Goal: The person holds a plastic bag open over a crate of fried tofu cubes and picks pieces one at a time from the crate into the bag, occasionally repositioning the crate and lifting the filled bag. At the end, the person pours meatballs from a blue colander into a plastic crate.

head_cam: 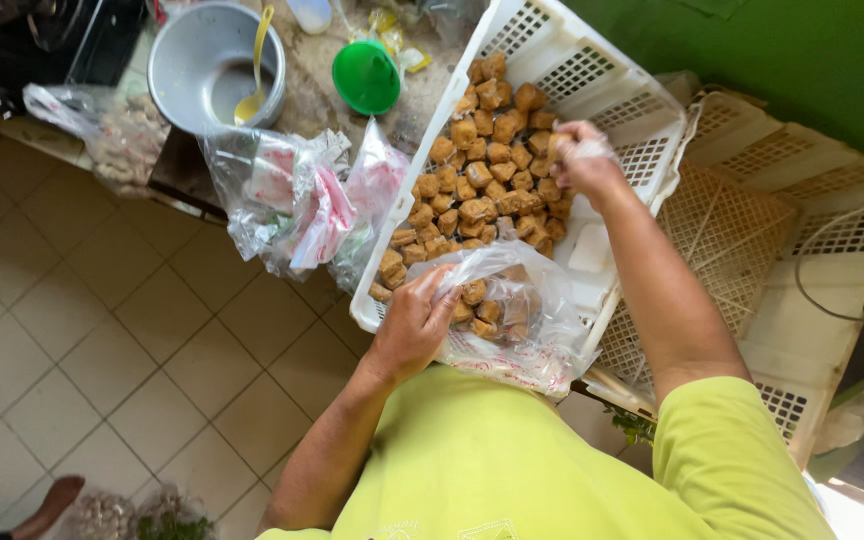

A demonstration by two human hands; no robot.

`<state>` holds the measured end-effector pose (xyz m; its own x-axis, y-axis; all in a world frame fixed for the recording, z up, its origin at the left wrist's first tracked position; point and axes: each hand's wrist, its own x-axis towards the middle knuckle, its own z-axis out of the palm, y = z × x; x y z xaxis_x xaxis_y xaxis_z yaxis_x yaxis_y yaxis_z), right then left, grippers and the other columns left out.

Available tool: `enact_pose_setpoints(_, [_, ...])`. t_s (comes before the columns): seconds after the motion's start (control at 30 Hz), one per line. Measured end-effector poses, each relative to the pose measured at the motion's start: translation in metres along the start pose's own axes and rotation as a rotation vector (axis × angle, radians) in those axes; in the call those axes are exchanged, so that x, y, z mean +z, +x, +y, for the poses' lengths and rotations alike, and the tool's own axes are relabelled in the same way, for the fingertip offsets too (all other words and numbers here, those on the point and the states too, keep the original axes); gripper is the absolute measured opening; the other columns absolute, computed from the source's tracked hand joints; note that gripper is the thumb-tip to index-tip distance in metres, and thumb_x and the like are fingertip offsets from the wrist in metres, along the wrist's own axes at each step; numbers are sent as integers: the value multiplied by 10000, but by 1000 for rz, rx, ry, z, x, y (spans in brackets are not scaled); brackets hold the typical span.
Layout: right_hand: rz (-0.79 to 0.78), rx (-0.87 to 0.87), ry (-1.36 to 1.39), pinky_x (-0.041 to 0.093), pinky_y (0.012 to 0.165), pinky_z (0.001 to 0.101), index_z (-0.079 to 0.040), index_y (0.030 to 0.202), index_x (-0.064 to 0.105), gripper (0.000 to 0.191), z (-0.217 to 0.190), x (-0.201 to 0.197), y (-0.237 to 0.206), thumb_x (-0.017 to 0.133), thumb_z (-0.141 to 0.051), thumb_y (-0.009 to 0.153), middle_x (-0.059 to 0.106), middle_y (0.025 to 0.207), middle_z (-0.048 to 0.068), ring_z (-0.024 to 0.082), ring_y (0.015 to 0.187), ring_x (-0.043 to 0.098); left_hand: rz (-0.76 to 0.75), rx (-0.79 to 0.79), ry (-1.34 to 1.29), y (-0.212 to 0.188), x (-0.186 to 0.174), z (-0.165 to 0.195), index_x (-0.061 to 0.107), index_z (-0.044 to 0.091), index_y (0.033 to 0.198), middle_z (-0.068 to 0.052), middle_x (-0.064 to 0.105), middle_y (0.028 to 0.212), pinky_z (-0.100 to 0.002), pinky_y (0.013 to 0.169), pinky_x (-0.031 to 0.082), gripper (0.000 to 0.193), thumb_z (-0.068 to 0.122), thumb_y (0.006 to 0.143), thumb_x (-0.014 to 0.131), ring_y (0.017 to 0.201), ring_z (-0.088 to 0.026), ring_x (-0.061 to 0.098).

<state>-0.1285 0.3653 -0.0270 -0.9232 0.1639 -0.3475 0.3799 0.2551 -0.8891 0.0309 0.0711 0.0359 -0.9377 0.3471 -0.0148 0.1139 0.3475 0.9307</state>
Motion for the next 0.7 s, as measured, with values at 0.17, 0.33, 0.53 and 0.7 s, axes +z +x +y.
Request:
enact_pose_setpoints(0.17, [109,-332,-1034,504,893,519,-131,1257,663,453,-3,10,-18,764,-210,822,660,1094,240,418,1032,630,-42,-14,6,0,-2,-1,610,-72,1276,-236,726,1001,-398,766,556,361,173,1013,578,860,-299,738])
enact_pose_setpoints(0.33, [6,-850,-886,548,929,504,-112,1291,672,391,-35,63,-20,654,-78,902,688,1086,208,404,1021,674,-19,51,17,-4,-1,-11,619,-79,1265,-262,723,1034,-413,805,551,370,181,1003,595,910,-357,733])
enact_pose_setpoints(0.53, [4,-848,-1057,550,772,533,-82,1131,682,329,-66,106,-12,631,-32,811,655,964,251,433,898,663,4,81,19,-5,0,-16,621,-72,1266,-266,722,1045,-427,828,551,371,193,1008,592,947,-382,729])
enact_pose_setpoints(0.7, [-21,-762,-1031,557,832,517,-65,1058,672,219,-56,110,-9,632,-17,848,673,967,237,419,940,667,-5,34,8,-7,-3,-18,645,-44,1245,-239,732,995,-425,803,552,353,213,1008,591,903,-375,726])
